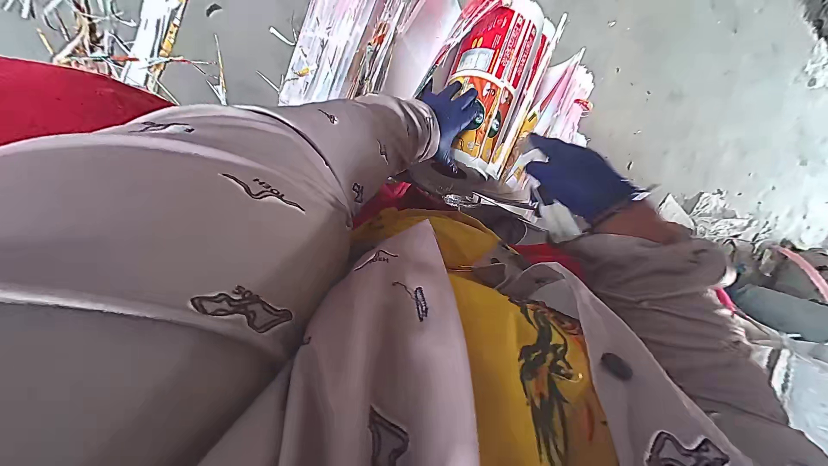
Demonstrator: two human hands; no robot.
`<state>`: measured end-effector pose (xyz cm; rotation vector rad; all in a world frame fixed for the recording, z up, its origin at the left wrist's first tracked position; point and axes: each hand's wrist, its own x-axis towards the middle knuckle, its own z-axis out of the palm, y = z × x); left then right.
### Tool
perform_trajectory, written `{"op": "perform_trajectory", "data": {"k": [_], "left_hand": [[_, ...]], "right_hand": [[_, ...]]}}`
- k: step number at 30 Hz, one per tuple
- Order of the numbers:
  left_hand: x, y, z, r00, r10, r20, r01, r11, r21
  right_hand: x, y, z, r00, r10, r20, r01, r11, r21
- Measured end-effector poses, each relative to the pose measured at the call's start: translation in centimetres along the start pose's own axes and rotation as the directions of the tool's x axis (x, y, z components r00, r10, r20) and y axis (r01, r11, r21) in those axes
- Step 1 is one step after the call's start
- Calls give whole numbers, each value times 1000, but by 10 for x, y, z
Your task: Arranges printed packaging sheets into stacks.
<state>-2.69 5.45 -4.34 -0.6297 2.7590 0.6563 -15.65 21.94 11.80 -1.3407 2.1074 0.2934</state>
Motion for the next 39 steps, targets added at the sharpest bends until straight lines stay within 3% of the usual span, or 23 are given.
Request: {"op": "perform_trajectory", "data": {"k": [4, 9, 12, 18, 23, 27, 32, 39], "left_hand": [[4, 22, 6, 998, -59, -39, 59, 998, 8], [5, 18, -4, 1000, -30, 6, 30, 1000, -5], [6, 18, -1, 998, -21, 55, 21, 1000, 1], [5, 23, -1, 991, -12, 131, 9, 1000, 23], [11, 15, -5, 988, 33, 150, -32, 999, -9], [13, 2, -10, 994, 36, 100, -29, 997, -71], [14, 14, -1, 999, 31, 19, -31, 1000, 7], [10, 27, -6, 999, -38, 21, 38, 999, -18]], "right_hand": [[-40, 28, -33, 971, 204, -127, -179, 967, 183], [-36, 63, -26, 955, 246, -168, -175, 920, 352], [-27, 68, -25, 969, 226, -96, -185, 929, 321], [-32, 71, -30, 976, 176, -126, -144, 963, 227], [-42, 78, -32, 970, 163, -183, -101, 946, 309], [-52, 73, -35, 966, 170, -195, -107, 949, 297], [-53, 82, -31, 968, 151, -202, -91, 956, 280], [-57, 89, -32, 970, 98, -223, -52, 977, 207]]}}
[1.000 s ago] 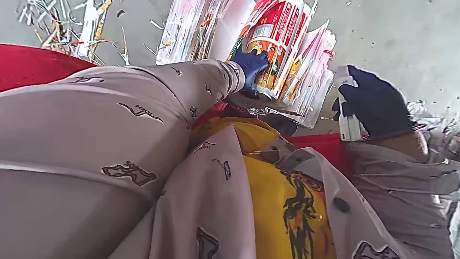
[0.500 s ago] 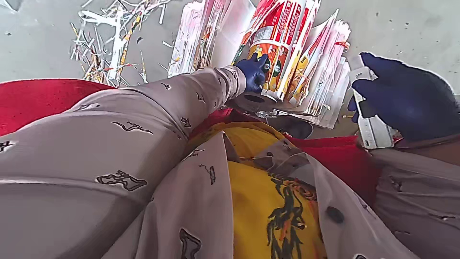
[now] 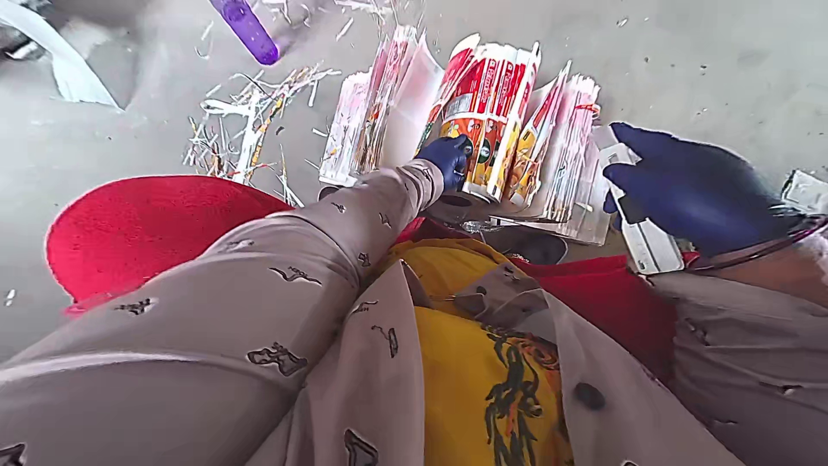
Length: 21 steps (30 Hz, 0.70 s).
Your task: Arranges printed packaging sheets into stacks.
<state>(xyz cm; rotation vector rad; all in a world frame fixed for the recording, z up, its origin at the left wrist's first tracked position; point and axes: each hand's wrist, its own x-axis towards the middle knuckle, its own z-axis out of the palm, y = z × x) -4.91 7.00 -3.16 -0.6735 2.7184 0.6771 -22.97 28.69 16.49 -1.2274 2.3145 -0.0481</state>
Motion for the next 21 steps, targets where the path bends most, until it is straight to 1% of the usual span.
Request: {"op": "perform_trajectory", "data": {"k": [2, 3, 5, 6, 8, 11, 14, 16, 18, 19, 21], "left_hand": [[-4, -3, -2, 999, 15, -37, -13, 999, 36], [-7, -5, -4, 999, -9, -45, 10, 1000, 24], [-16, -5, -13, 989, -146, -14, 144, 985, -93], [-23, -4, -19, 975, -223, 8, 222, 962, -158], [-31, -4, -26, 940, -342, -4, 332, 914, -232], [-37, -3, -31, 880, -473, -40, 436, 839, -324], [-35, -7, -27, 844, -534, -56, 484, 801, -354], [-34, -10, -24, 856, -511, -76, 452, 813, -368], [-33, -12, -19, 900, -422, -105, 357, 855, -376], [-31, -12, -18, 929, -354, -108, 299, 890, -344], [-25, -8, -15, 973, -222, -59, 208, 961, -180]], "right_hand": [[-1, 1, 0, 1000, -4, -9, 4, 1000, 3], [-2, 3, 0, 1000, -8, -4, 8, 1000, 16], [-6, 6, -1, 1000, -16, -12, 17, 999, 46], [-7, 8, -2, 1000, -18, -13, 19, 999, 45], [-8, 12, -3, 1000, -20, -19, 21, 999, 48], [-13, 13, -5, 1000, -6, -15, 7, 999, 52], [-17, 12, -5, 1000, -12, -21, 14, 997, 78], [-17, 10, -6, 1000, -17, -18, 18, 996, 86], [-15, 8, -4, 1000, -12, -9, 13, 996, 83], [-14, 9, -3, 1000, -13, -14, 14, 997, 77], [-15, 7, -4, 1000, -15, -2, 15, 998, 56]]}}
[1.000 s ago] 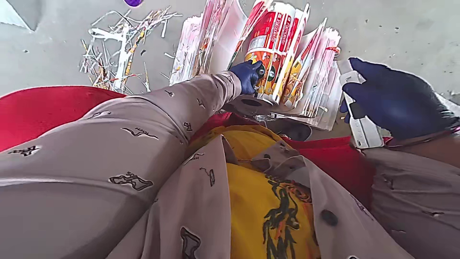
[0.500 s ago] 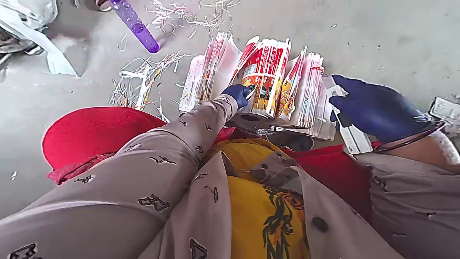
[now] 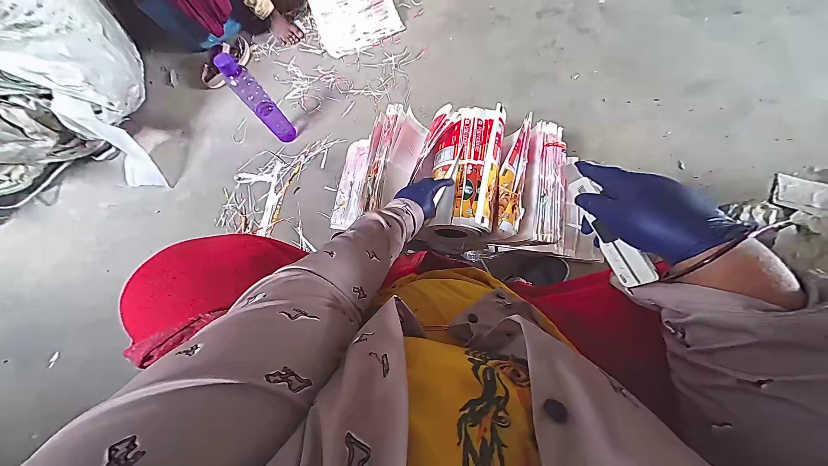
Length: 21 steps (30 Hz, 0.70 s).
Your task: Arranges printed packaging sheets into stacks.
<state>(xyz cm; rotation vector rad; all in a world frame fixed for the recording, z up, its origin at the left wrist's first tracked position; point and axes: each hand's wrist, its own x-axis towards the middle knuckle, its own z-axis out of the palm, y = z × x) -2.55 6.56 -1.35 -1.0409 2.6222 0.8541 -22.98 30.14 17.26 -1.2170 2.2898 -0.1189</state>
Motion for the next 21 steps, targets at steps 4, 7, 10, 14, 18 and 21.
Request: {"op": "perform_trajectory", "data": {"k": [4, 7, 10, 14, 18, 21], "left_hand": [[7, 11, 8, 996, 52, 71, -64, 980, 188], [6, 15, 4, 999, 23, 27, -27, 987, 159], [12, 18, 3, 999, -35, -14, 37, 989, 140], [21, 31, -5, 991, -130, -24, 132, 976, 173], [37, 31, -9, 994, -113, -8, 112, 977, 184], [48, 28, -7, 997, -80, -24, 83, 986, 148]], "right_hand": [[2, -3, 2, 999, 23, 36, -23, 1000, 6], [3, -7, 4, 997, 40, 61, -41, 999, 14], [6, -8, 7, 997, 38, 71, -37, 999, -7], [9, -7, 12, 992, 69, 107, -67, 998, -19], [17, -1, 15, 990, 84, 113, -79, 996, -51], [21, 2, 16, 985, 112, 129, -103, 992, -69]]}}
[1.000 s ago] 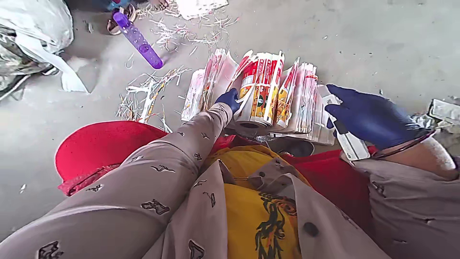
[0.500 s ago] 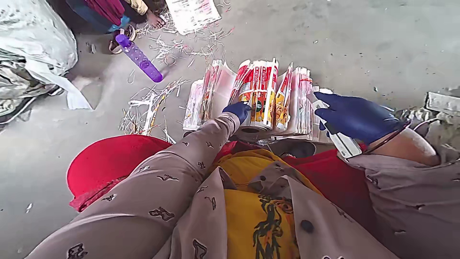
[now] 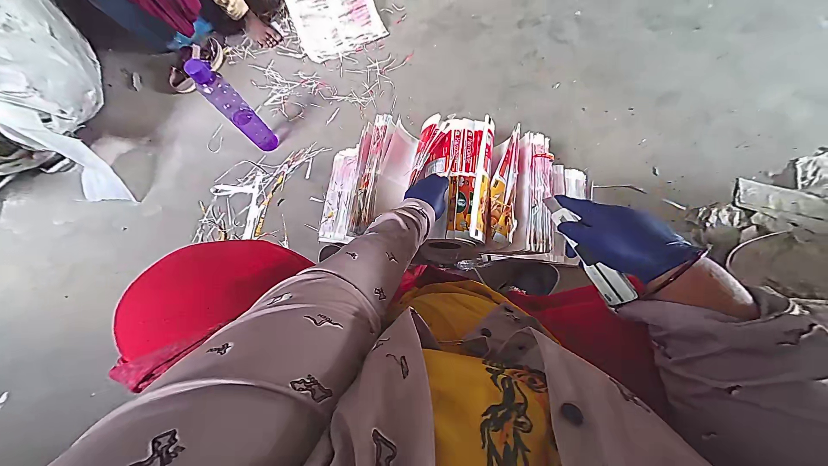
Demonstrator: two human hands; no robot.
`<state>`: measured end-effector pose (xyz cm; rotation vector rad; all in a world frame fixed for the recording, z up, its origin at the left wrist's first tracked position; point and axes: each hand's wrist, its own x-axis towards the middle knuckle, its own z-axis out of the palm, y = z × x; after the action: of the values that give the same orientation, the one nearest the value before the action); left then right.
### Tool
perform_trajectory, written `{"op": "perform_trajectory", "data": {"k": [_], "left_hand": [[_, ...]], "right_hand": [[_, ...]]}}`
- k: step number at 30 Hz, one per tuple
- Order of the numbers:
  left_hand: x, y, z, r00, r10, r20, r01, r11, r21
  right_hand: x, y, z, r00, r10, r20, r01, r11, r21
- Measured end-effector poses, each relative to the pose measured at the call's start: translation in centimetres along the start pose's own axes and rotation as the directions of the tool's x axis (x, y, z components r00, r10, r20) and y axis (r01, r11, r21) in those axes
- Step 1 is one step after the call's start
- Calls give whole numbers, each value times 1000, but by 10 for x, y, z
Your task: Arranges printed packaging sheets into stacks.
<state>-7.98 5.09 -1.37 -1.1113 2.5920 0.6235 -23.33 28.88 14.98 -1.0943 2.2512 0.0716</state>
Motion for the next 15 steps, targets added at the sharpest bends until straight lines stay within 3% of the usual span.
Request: {"op": "perform_trajectory", "data": {"k": [4, 7, 15], "left_hand": [[6, -17, -10, 979, -201, -21, 192, 958, -212], [9, -28, -13, 965, -262, -18, 242, 915, -324], [14, -4, -5, 959, -279, -44, 257, 926, -275]], "right_hand": [[-1, 4, -6, 1000, -14, 2, 14, 999, 34], [0, 6, -10, 1000, -16, 3, 16, 1000, 23], [7, 4, -5, 998, -57, 1, 57, 996, -71]]}}
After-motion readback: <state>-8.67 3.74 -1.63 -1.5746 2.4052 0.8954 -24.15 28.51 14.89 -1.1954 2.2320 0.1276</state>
